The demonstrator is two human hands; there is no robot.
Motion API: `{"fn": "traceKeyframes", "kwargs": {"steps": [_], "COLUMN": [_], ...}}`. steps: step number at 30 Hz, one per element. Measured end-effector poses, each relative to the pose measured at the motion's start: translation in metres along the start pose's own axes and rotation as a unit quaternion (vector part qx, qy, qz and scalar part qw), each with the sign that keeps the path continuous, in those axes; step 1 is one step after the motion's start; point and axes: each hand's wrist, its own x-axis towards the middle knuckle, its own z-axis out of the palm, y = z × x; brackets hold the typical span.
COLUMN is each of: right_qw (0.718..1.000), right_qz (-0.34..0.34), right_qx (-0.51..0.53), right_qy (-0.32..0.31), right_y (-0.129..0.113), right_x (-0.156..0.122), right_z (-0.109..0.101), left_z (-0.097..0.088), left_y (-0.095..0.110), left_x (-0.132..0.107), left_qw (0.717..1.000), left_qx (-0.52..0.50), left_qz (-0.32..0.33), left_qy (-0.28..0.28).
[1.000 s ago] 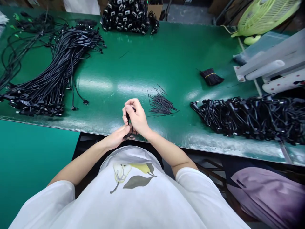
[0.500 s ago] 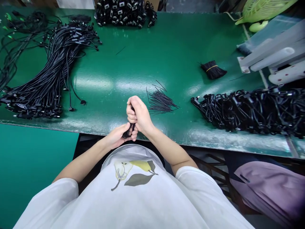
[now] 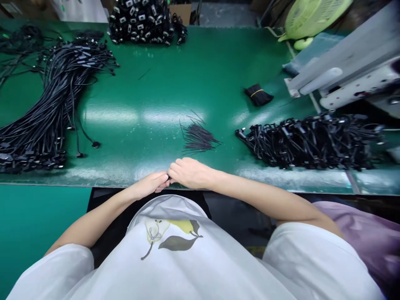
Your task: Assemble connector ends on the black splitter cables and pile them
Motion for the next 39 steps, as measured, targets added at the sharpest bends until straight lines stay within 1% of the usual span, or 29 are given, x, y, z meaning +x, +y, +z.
{"fn": "traceKeyframes", "kwargs": {"steps": [2, 3, 5, 7, 8, 10, 12, 15, 17, 19, 21, 22, 23, 24, 25, 26, 27, 28, 29, 30, 31, 33, 35, 37, 39], "right_qw": [1.0, 1.0, 0.999, 0.999, 0.998, 0.997, 0.997, 0.995, 0.993, 0.988, 0.974, 0.964, 0.953, 0.94, 0.924, 0.899, 0.867, 0.838, 0.818, 0.806, 0.803, 0.806, 0.808, 0.81, 0.814], "right_qz": [0.012, 0.014, 0.017, 0.027, 0.035, 0.046, 0.046, 0.043, 0.048, 0.059, 0.067, 0.082, 0.117, 0.176, 0.262, 0.366, 0.458, 0.523, 0.562, 0.583, 0.59, 0.585, 0.582, 0.58, 0.565], "right_qx": [-0.005, -0.006, -0.01, -0.016, -0.017, -0.009, 0.013, 0.05, 0.074, 0.122, 0.21, 0.253, 0.279, 0.282, 0.258, 0.207, 0.153, 0.117, 0.097, 0.088, 0.086, 0.089, 0.087, 0.077, 0.108], "right_qy": [-0.017, -0.02, -0.027, -0.036, -0.042, -0.054, -0.066, -0.071, -0.074, -0.075, -0.045, -0.012, 0.029, 0.071, 0.108, 0.127, 0.123, 0.097, 0.071, 0.048, 0.031, 0.021, 0.02, 0.033, 0.079], "right_y": [-0.006, -0.009, -0.013, -0.015, -0.016, -0.018, -0.021, -0.028, -0.034, -0.033, -0.019, -0.005, 0.013, 0.036, 0.061, 0.087, 0.112, 0.136, 0.156, 0.172, 0.184, 0.195, 0.195, 0.185, 0.164], "right_x": [-0.005, -0.007, -0.011, -0.014, -0.016, -0.017, -0.018, -0.02, -0.023, -0.028, -0.036, -0.041, -0.044, -0.047, -0.049, -0.048, -0.046, -0.042, -0.038, -0.033, -0.029, -0.024, -0.025, -0.029, -0.032], "right_z": [0.006, 0.009, 0.014, 0.018, 0.019, 0.021, 0.022, 0.028, 0.031, 0.028, 0.021, 0.016, 0.011, 0.008, 0.007, 0.008, 0.011, 0.016, 0.022, 0.029, 0.035, 0.044, 0.046, 0.041, 0.033], "left_z": [0.003, 0.004, 0.006, 0.008, 0.008, 0.007, 0.005, 0.006, 0.01, 0.014, 0.017, 0.017, 0.016, 0.014, 0.012, 0.011, 0.01, 0.009, 0.009, 0.008, 0.008, 0.007, 0.006, 0.005, 0.006], "left_y": [0.001, 0.001, 0.003, 0.004, 0.004, 0.003, 0.001, -0.006, -0.011, -0.017, -0.021, -0.021, -0.02, -0.017, -0.013, -0.009, -0.004, 0.001, 0.005, 0.008, 0.01, 0.011, 0.012, 0.013, 0.015], "left_x": [0.001, 0.001, 0.002, 0.004, 0.005, 0.008, 0.009, 0.007, 0.005, 0.003, 0.003, 0.003, 0.005, 0.007, 0.009, 0.011, 0.013, 0.015, 0.016, 0.018, 0.019, 0.021, 0.023, 0.025, 0.027], "left_qw": [0.995, 0.986, 0.951, 0.918, 0.911, 0.911, 0.916, 0.93, 0.937, 0.943, 0.958, 0.969, 0.981, 0.99, 0.994, 0.993, 0.989, 0.986, 0.983, 0.98, 0.978, 0.972, 0.967, 0.965, 0.967], "left_qx": [0.098, 0.167, 0.307, 0.393, 0.409, 0.411, 0.398, 0.356, 0.334, 0.322, 0.283, 0.244, 0.191, 0.131, 0.071, 0.017, -0.026, -0.055, -0.074, -0.086, -0.096, -0.116, -0.137, -0.152, -0.156], "left_qz": [0.008, 0.017, 0.037, 0.044, 0.042, 0.021, 0.003, 0.003, 0.004, -0.011, -0.02, -0.017, -0.008, 0.006, 0.023, 0.04, 0.056, 0.068, 0.077, 0.084, 0.089, 0.097, 0.103, 0.106, 0.108], "left_qy": [-0.017, -0.011, 0.017, 0.03, 0.023, -0.012, -0.048, -0.092, -0.099, -0.08, -0.044, -0.019, 0.011, 0.046, 0.081, 0.11, 0.132, 0.145, 0.152, 0.157, 0.164, 0.178, 0.187, 0.184, 0.172]}}
